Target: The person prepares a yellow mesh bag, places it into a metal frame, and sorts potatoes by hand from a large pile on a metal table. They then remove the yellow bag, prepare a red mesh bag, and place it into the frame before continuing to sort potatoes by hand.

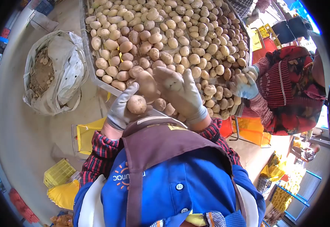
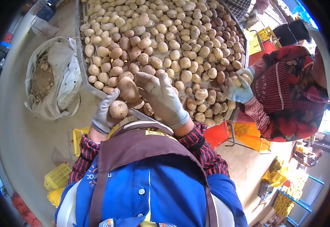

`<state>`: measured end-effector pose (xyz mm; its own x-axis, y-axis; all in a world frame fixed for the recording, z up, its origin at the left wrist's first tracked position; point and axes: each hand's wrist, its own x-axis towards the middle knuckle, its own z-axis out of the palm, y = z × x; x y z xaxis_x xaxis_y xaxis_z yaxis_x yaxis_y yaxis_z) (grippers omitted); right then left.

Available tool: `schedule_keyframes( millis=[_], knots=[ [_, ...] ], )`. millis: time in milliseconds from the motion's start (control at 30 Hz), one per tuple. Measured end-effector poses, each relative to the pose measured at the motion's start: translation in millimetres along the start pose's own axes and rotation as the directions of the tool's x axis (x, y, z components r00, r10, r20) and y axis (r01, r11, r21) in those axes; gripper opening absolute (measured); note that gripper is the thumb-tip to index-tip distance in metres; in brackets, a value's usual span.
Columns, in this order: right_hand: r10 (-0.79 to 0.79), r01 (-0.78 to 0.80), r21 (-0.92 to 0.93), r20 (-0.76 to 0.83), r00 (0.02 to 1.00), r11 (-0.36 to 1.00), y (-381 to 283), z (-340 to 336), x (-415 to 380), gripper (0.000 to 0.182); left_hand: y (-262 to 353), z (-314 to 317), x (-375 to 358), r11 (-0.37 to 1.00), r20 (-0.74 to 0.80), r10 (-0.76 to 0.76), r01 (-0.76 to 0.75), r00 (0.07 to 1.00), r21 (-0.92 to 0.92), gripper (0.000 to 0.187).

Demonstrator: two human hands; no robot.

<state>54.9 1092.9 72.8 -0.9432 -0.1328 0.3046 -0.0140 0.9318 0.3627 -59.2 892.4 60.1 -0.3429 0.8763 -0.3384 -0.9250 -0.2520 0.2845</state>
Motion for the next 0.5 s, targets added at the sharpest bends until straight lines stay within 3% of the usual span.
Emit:
schedule_keyframes(
  millis=[33,67,100,133,200,233,267,300,367,433,467,500],
  knots=[
    [0.186,-0.187,0.706,0.08,0.979,0.683,3,2,-3,0.052,0,-8,4,0.998,-0.037,0.017,-0.014,0.999,0.057,0.047],
    [0.253,-0.258,0.964,0.266,0.93,-0.065,6,3,-5,0.051,1,-14,6,0.993,-0.072,0.036,-0.027,0.997,0.114,0.046],
    [0.159,-0.166,0.612,0.441,0.884,-0.773,6,4,-6,0.05,0,-17,7,0.993,-0.073,0.035,-0.026,0.997,0.113,0.046],
    [0.158,-0.168,0.61,0.444,0.882,-0.775,2,2,-5,0.05,0,-5,6,0.997,-0.107,-0.034,0.042,0.994,0.067,0.049],
    [0.167,-0.214,0.888,0.303,0.938,-0.406,-11,-6,2,0.062,-6,13,6,0.994,-0.142,-0.107,0.11,0.984,0.016,0.052],
    [0.202,-0.086,0.99,0.062,0.977,0.108,-10,-6,8,0.067,-11,21,7,0.997,-0.131,-0.072,0.065,0.989,-0.051,0.053],
    [0.232,-0.161,0.959,0.215,0.949,-0.232,-16,-4,11,0.067,-13,25,7,0.993,-0.121,-0.034,0.02,0.992,-0.117,0.053],
    [0.207,-0.201,0.814,0.363,0.909,-0.545,-20,-1,14,0.066,-11,24,5,0.993,-0.121,-0.031,0.017,0.992,-0.116,0.053],
    [0.118,-0.194,0.668,0.392,0.913,-0.718,-9,7,14,0.063,-5,22,-1,0.999,0.024,-0.026,0.026,0.999,0.036,0.053],
    [0.11,-0.23,0.712,0.396,0.912,-0.663,-11,13,16,0.06,-8,24,0,0.998,0.075,-0.035,0.039,0.997,-0.049,0.052],
    [0.159,-0.194,0.934,0.25,0.955,-0.301,-12,15,17,0.058,-10,24,1,0.988,-0.057,-0.06,0.052,0.997,-0.144,0.052],
    [0.138,-0.102,0.988,0.086,0.987,0.114,-12,16,18,0.056,-11,23,1,0.969,-0.182,-0.094,0.048,0.979,-0.241,0.051]
  ],
)
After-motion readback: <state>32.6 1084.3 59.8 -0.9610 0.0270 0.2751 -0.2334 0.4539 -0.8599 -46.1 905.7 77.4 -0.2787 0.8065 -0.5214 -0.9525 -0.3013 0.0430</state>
